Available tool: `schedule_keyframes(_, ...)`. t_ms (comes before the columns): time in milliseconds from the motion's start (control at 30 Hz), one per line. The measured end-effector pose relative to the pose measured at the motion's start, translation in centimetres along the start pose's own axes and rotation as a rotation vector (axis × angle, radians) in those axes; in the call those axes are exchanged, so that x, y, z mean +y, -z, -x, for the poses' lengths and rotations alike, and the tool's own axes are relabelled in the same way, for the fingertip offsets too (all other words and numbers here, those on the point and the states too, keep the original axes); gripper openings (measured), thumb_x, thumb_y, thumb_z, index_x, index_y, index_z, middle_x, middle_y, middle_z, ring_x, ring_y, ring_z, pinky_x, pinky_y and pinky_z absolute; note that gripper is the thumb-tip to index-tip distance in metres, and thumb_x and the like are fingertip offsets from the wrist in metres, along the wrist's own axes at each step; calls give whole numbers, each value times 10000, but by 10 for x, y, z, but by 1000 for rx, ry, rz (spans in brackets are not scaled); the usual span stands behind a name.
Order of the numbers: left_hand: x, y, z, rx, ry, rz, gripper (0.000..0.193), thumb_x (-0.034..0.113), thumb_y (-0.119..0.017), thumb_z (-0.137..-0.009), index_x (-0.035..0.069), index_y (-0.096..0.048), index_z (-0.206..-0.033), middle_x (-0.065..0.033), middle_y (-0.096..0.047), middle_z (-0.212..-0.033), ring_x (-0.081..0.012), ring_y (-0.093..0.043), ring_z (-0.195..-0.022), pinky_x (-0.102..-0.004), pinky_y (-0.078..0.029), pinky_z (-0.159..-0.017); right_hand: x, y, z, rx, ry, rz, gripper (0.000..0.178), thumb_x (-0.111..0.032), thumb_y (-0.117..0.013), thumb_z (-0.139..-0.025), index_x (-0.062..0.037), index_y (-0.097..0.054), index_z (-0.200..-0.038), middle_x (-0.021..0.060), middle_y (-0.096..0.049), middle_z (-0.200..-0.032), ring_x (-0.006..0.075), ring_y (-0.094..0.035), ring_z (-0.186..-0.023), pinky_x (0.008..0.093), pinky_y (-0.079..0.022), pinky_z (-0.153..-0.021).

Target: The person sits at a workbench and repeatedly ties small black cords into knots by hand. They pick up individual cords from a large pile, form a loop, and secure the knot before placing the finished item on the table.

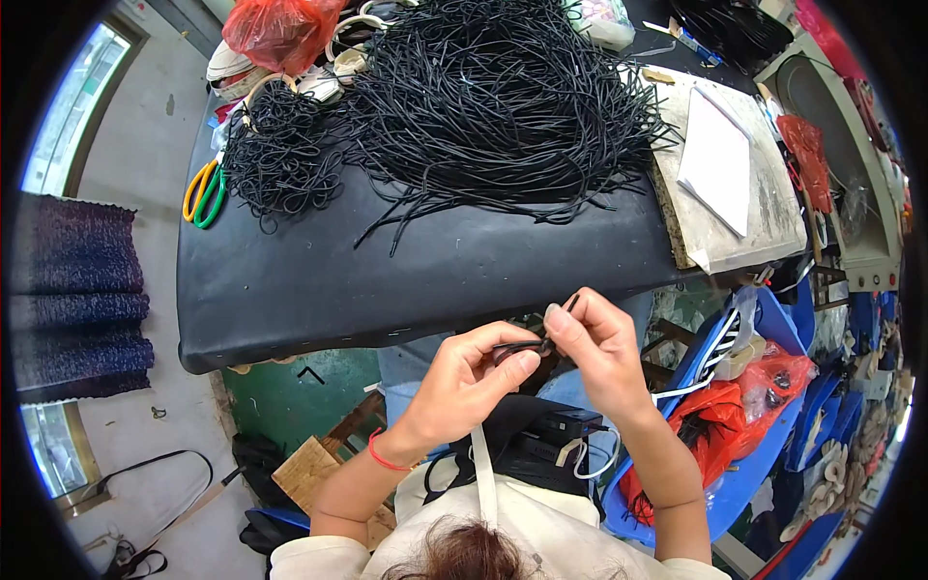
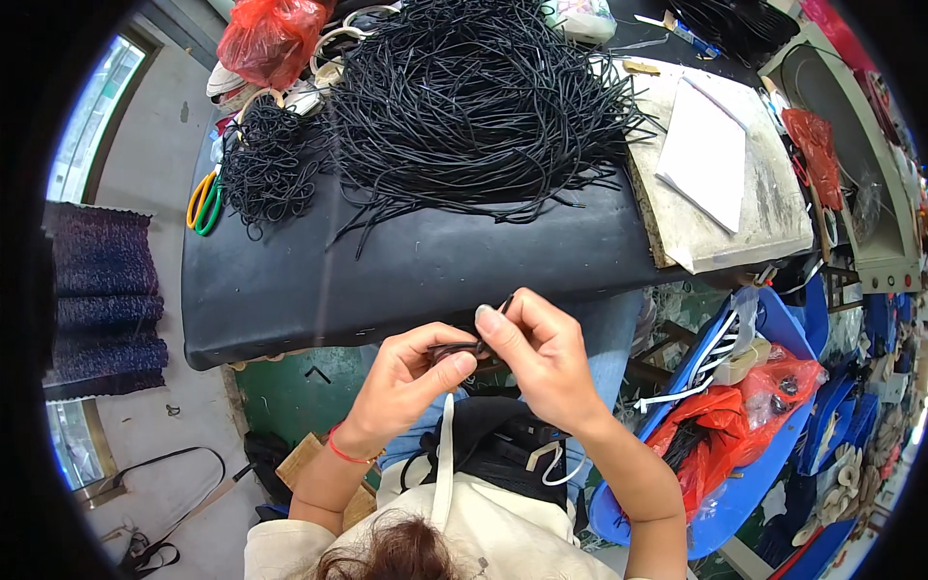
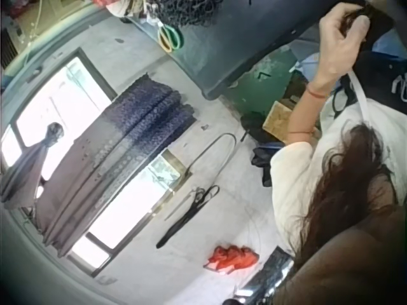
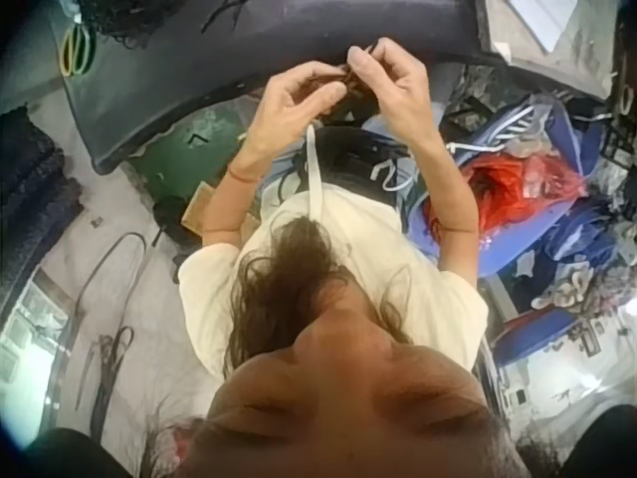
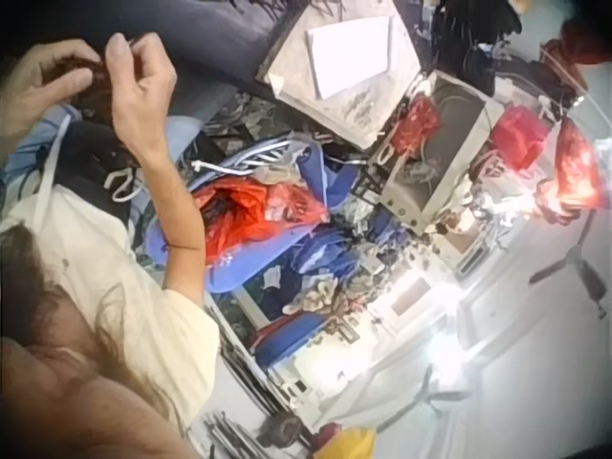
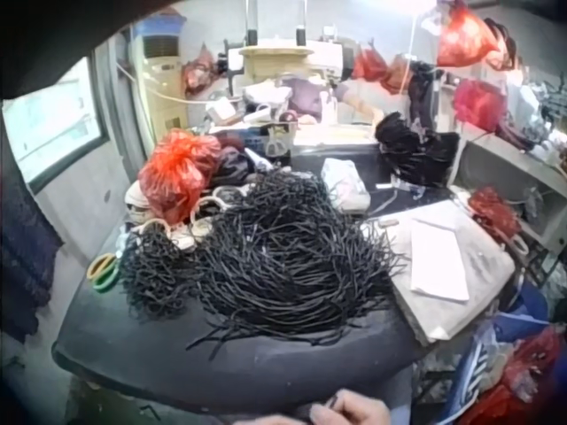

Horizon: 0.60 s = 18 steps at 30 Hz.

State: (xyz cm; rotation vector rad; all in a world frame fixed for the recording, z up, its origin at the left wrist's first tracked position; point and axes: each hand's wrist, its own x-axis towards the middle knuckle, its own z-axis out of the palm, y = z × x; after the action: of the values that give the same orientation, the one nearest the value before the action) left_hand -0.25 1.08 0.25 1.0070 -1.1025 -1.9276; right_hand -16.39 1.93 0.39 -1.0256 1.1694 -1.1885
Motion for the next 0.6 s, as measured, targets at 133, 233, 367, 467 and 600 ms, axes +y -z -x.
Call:
schedule_keyframes(133, -16, -13, 7, 122, -323, -387, 124, 43, -609, -829, -12, -632, -938, -30, -561, -734, -52, -444, -555, -199, -347, -475, -2, 5, -8, 66, -121, -55, 316, -143, -622, -847, -73, -444, -596, -60, -426, -565, 9, -334, -541, 190, -277, -481)
schedule_keyframes(233, -18, -13, 5, 102, -313, -360, 145, 35, -613, -821, -13, -629, -957, -28, -556, -713, -56, -445, -549, -203, -343, -473, -3, 4, -11, 89, -167, -123, 323, -156, -634, -832, -75, -456, -576, -56, -444, -555, 8, -347, -525, 191, -274, -473)
schedule_keyframes(367, -8, -2, -6, 74, -129, -31, 173, 125, -584, -882, -6, -615, -990, 39, -548, -731, -12, -437, -616, -165, -365, -540, -10, 8, -23, 97, -168, -131, 198, -201, -626, -854, -37, -572, -758, -32, -526, -655, 8, -407, -566, 174, -329, -514)
schedule_keyframes(467, -11, 6, -11, 72, -104, -7, 198, 168, -584, -889, -1, -613, -988, 35, -561, -757, -9, -454, -650, -165, -382, -563, -17, 15, -20, 25, -211, -60, 196, -209, -622, -861, -23, -601, -918, -27, -558, -734, 11, -443, -615, 167, -363, -549)
schedule_keyframes(600, -13, 0, -14, 103, -124, 71, 180, 165, -596, -880, 3, -614, -956, 20, -567, -742, -24, -465, -644, -177, -391, -577, -4, 12, -8, -77, -173, -75, 164, -176, -634, -851, -20, -606, -894, -34, -557, -726, 11, -440, -630, 171, -344, -539)
